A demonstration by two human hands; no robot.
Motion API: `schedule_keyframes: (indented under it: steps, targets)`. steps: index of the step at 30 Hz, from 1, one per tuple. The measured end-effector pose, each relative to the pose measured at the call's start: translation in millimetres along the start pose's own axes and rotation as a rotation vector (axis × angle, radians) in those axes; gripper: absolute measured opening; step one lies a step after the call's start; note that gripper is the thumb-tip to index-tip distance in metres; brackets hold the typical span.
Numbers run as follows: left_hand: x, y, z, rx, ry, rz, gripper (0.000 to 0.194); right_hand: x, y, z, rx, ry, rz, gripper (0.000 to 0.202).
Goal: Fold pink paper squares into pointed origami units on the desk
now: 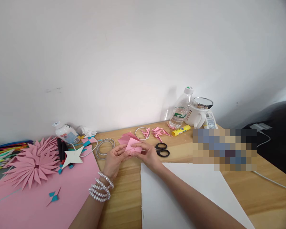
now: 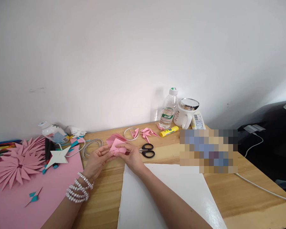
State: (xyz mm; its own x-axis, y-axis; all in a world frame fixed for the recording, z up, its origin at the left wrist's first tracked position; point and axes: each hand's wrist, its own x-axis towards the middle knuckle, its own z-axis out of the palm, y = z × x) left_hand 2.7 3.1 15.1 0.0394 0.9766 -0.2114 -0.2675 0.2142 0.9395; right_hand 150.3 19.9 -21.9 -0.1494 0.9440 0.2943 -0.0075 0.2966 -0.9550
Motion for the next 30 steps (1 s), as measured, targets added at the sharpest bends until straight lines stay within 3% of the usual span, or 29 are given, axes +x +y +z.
schedule_keyframes:
  steps: [9, 18, 23, 30]
  targets:
    - [1.0, -3.1, -1.8, 0.041, 0.007, -0.009, 0.029, 0.6, 1.0, 1.3, 0.007, 0.016, 0.049, 0.029]
    - [-0.7, -4.1, 0.3, 0.081, 0.048, 0.018, 0.031, 1.6, -3.2, 0.9, 0.175, 0.000, 0.197, 0.033]
    - [-2.2, -1.9, 1.4, 0.094, 0.002, 0.026, 0.035, 1.1, -3.8, 0.9, 0.194, 0.011, 0.191, 0.032]
    - [-3.0, -0.8, 2.5, 0.104, 0.047, 0.023, 0.031, 1.7, -3.2, 0.5, 0.196, -0.016, 0.183, 0.031]
